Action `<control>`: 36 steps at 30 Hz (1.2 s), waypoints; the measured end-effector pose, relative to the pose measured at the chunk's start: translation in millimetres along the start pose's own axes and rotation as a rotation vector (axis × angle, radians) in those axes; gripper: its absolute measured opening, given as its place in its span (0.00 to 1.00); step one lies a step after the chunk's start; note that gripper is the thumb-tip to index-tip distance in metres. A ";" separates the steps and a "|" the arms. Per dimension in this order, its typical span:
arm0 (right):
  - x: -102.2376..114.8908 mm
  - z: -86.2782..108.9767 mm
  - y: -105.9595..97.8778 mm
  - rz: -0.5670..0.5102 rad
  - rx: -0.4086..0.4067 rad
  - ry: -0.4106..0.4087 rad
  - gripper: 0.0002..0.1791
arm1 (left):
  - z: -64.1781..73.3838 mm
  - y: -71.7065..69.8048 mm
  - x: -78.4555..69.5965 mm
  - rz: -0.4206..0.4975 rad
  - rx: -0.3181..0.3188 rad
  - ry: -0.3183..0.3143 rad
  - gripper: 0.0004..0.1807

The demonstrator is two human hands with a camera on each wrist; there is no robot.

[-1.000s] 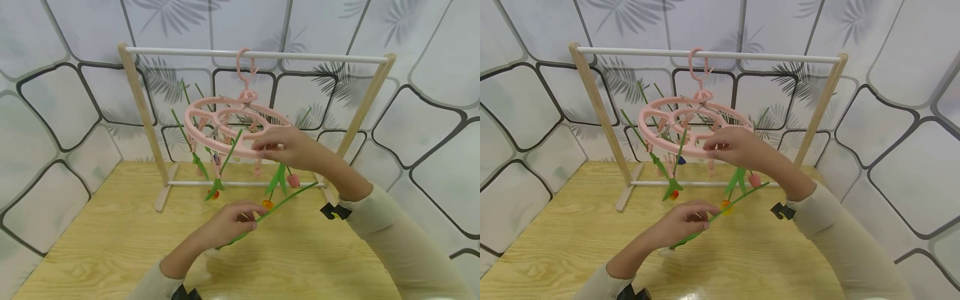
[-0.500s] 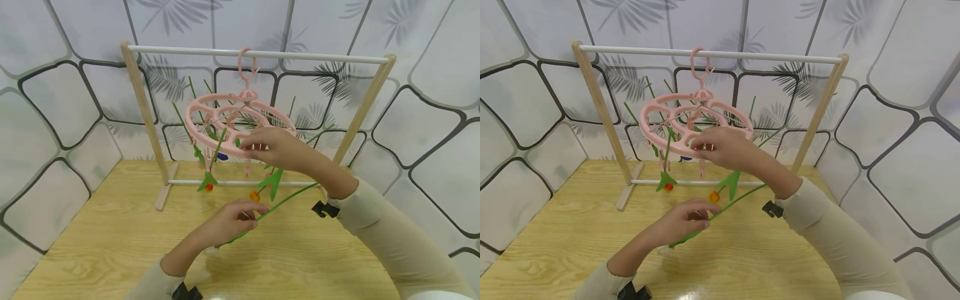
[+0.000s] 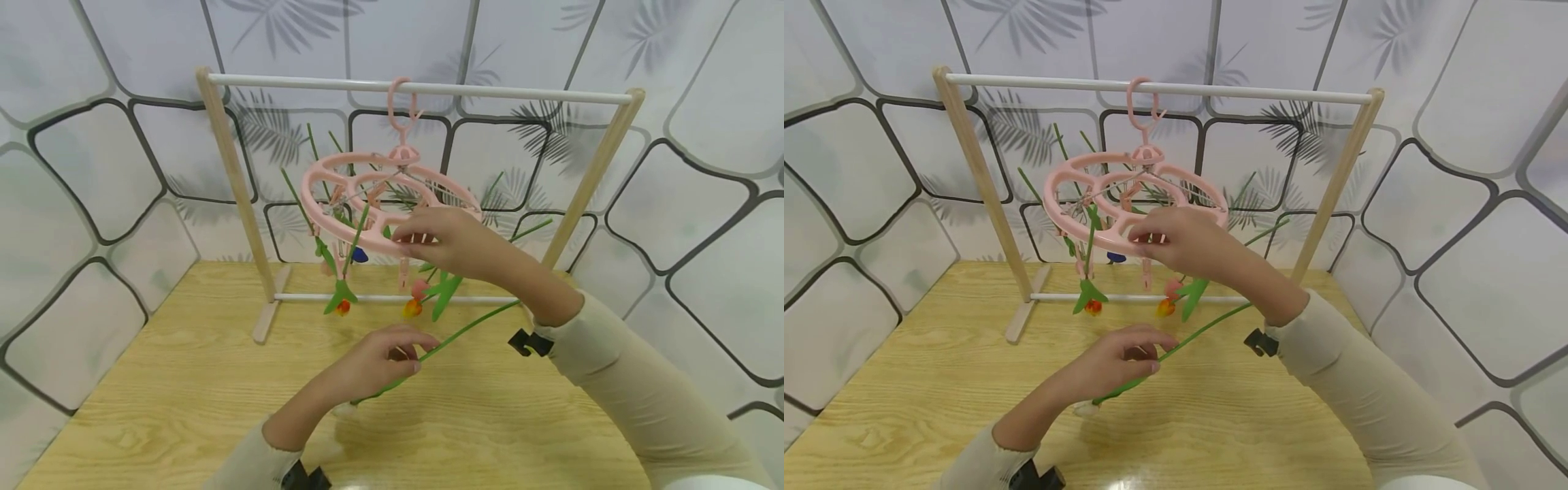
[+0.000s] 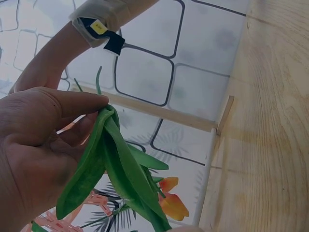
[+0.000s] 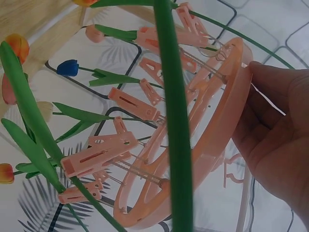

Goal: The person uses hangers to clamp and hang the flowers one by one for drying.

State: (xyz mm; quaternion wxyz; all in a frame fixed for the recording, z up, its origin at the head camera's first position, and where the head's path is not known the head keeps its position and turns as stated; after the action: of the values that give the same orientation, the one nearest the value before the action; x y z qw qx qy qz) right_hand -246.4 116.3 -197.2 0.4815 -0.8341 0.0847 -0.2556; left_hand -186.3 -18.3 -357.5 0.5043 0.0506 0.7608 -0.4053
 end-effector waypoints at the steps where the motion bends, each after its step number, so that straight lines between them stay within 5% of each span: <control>1: 0.0 0.4 -0.3 0.000 -0.005 -0.003 0.08 | 0.1 -0.1 0.2 0.001 0.000 -0.005 0.21; 17: -9.3 8.7 -4.1 0.024 -0.033 -0.111 0.05 | -2.3 0.9 4.6 0.009 0.010 -0.027 0.21; 26: -12.1 42.7 -15.7 -0.006 -0.226 -0.123 0.16 | -3.4 1.4 7.1 0.003 0.019 -0.034 0.21; 31: -12.0 63.5 -2.7 -0.017 -0.290 -0.247 0.18 | -3.8 0.0 9.0 -0.006 0.018 -0.055 0.21; 36: -14.6 74.5 21.2 -0.003 -0.259 -0.245 0.19 | -4.0 -0.4 12.1 -0.009 0.014 -0.055 0.20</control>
State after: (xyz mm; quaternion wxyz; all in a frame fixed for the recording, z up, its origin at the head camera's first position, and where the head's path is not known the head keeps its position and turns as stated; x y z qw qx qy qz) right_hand -218.9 167.6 -250.4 0.3764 -0.9141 0.0563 -0.1399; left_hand -195.3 -19.9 -366.5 0.5228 0.0395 0.7442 -0.4139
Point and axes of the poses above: each hand's wrist, its own z-axis away from the middle knuckle, its own y-axis out of the palm, x = y × z, the point moved 4 cm from there along -z, towards the middle knuckle, and after that the axes turned 8 degrees about -z, right-handed, at the moved point
